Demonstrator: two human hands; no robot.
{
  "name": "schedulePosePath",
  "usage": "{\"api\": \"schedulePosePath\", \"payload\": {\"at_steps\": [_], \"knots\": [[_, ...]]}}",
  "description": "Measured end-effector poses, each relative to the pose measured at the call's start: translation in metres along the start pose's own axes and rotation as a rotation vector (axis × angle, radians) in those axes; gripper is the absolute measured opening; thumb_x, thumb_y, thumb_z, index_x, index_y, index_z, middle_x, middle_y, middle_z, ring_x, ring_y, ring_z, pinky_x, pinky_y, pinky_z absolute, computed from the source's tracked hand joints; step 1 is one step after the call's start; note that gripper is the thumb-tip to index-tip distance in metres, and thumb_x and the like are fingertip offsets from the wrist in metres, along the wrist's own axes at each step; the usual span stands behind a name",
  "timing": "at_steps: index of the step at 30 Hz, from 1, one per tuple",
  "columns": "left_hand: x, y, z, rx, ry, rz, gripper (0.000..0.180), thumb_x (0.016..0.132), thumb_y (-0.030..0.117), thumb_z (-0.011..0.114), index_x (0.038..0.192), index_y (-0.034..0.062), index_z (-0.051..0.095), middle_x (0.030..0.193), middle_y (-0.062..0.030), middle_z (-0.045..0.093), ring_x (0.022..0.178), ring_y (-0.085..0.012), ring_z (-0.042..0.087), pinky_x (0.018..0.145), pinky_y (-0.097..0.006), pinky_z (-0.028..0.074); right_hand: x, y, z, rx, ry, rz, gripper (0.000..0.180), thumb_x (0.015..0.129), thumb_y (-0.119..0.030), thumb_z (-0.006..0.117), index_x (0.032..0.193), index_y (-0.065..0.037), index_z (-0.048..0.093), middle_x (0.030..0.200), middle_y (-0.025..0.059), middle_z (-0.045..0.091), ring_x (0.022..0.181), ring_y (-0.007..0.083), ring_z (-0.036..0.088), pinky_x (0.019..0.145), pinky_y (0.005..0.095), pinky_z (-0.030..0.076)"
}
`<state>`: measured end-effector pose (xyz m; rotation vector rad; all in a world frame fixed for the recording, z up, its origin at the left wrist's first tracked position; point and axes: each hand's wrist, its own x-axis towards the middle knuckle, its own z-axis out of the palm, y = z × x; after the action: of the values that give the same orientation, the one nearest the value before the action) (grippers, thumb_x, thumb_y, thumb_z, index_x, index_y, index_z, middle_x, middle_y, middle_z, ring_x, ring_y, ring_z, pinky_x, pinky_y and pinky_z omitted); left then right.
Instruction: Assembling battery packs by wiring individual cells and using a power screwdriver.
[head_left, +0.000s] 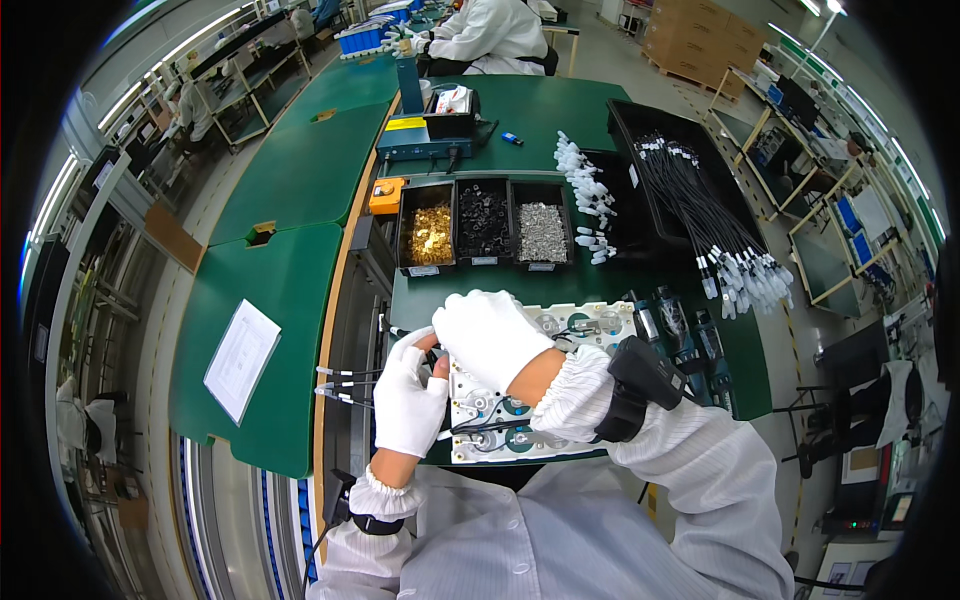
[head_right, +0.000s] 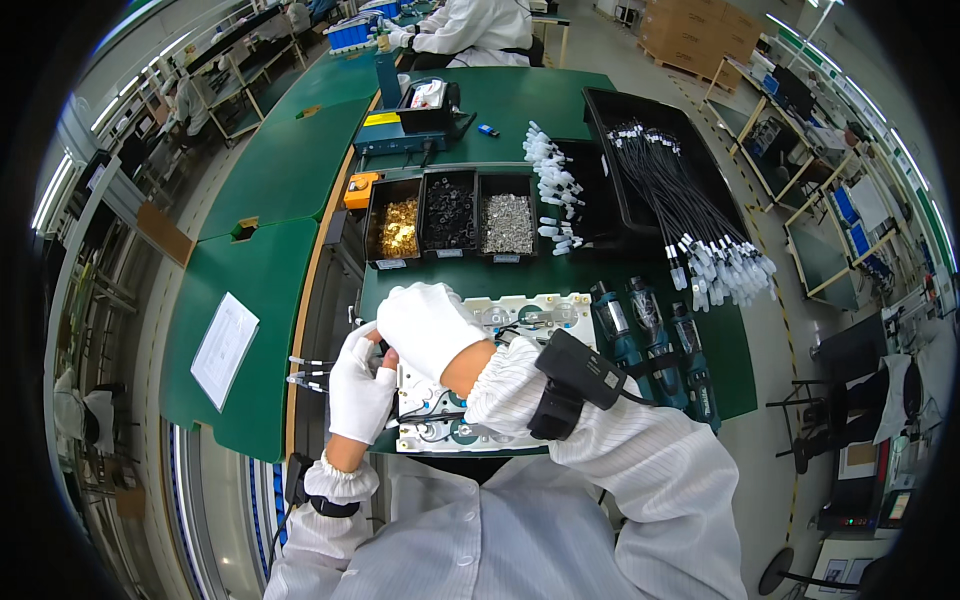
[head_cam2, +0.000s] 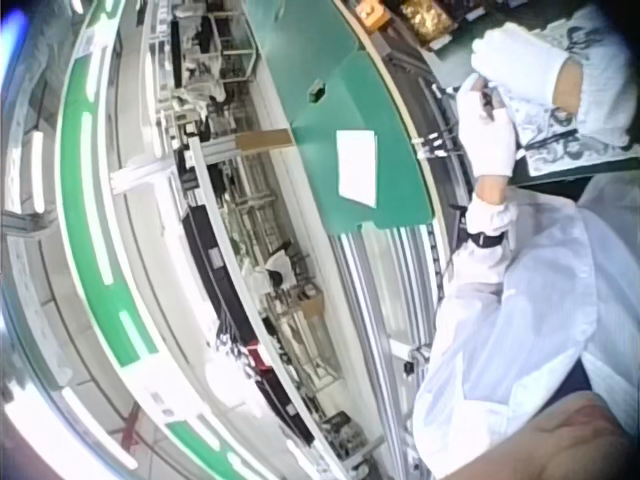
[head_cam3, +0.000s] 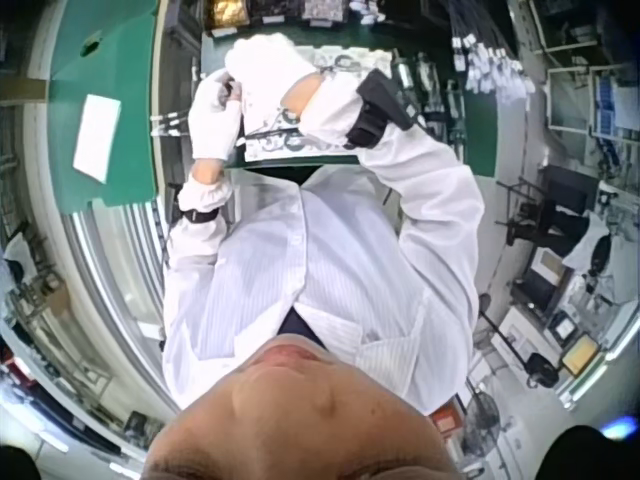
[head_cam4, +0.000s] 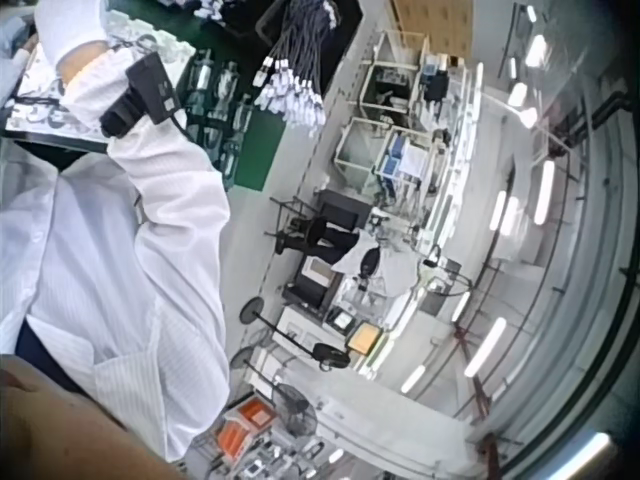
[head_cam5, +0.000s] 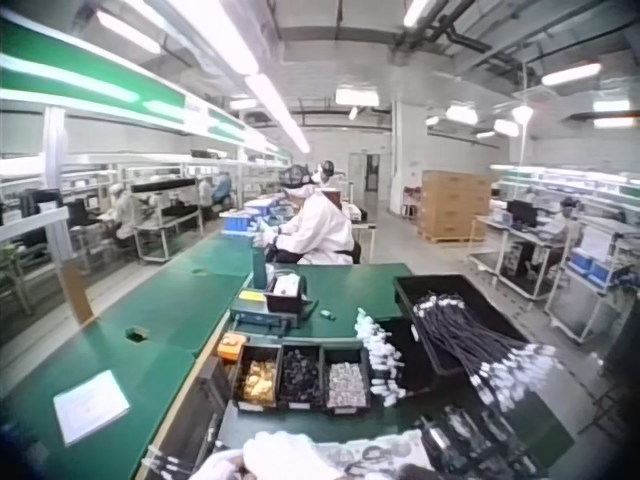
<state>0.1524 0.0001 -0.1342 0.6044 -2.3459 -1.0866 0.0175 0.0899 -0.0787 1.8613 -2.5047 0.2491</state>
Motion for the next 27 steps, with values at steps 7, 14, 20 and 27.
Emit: {"api": "schedulePosePath", "payload": {"at_steps": [7,14,20,27], "knots": [[0.003,0.0,0.001,-0.019,0.007,-0.019,0.031,0.091,0.007,0.069,0.122,0.0051,0.066,0.123,-0.0087,0.066,0.085,-0.0189,0.065,0.074,-0.029,0.053,0.006,0.004,0.002,-0.102,0.015,-0.048,0.012,0.082,-0.02,0.069,0.085,-0.009,0.072,0.085,0.0074,0.069,0.084,0.0257,0.07,0.068,0.0399,0.054],[0.004,-0.01,0.003,-0.053,0.082,0.107,0.032,0.089,0.002,0.067,0.121,0.0039,0.066,0.119,-0.0132,0.067,0.105,-0.0279,0.067,0.092,-0.033,0.051,0.009,0.002,0.009,-0.139,0.086,-0.023,0.012,0.081,-0.021,0.068,0.08,-0.011,0.073,0.084,0.0069,0.071,0.081,0.0255,0.071,0.065,0.0398,0.055],[0.001,-0.004,0.005,-0.131,0.028,0.068,0.03,0.09,0.004,0.069,0.12,0.0016,0.067,0.116,-0.0091,0.067,0.091,-0.0138,0.063,0.077,-0.026,0.05,-0.003,0.008,0.016,-0.021,0.286,-0.031,0.013,0.08,-0.02,0.067,0.09,-0.013,0.063,0.082,0.0037,0.063,0.076,0.023,0.07,0.063,0.039,0.056],[0.002,-0.004,-0.004,-0.26,0.007,0.011,0.022,0.09,0.003,0.068,0.112,0.0017,0.069,0.118,-0.0075,0.068,0.073,-0.0091,0.058,0.07,-0.025,0.05,-0.002,0.015,0.006,0.065,0.21,-0.138,0.011,0.086,-0.02,0.066,0.089,-0.009,0.065,0.088,0.0089,0.067,0.08,0.0272,0.07,0.07,0.0384,0.057]]}}
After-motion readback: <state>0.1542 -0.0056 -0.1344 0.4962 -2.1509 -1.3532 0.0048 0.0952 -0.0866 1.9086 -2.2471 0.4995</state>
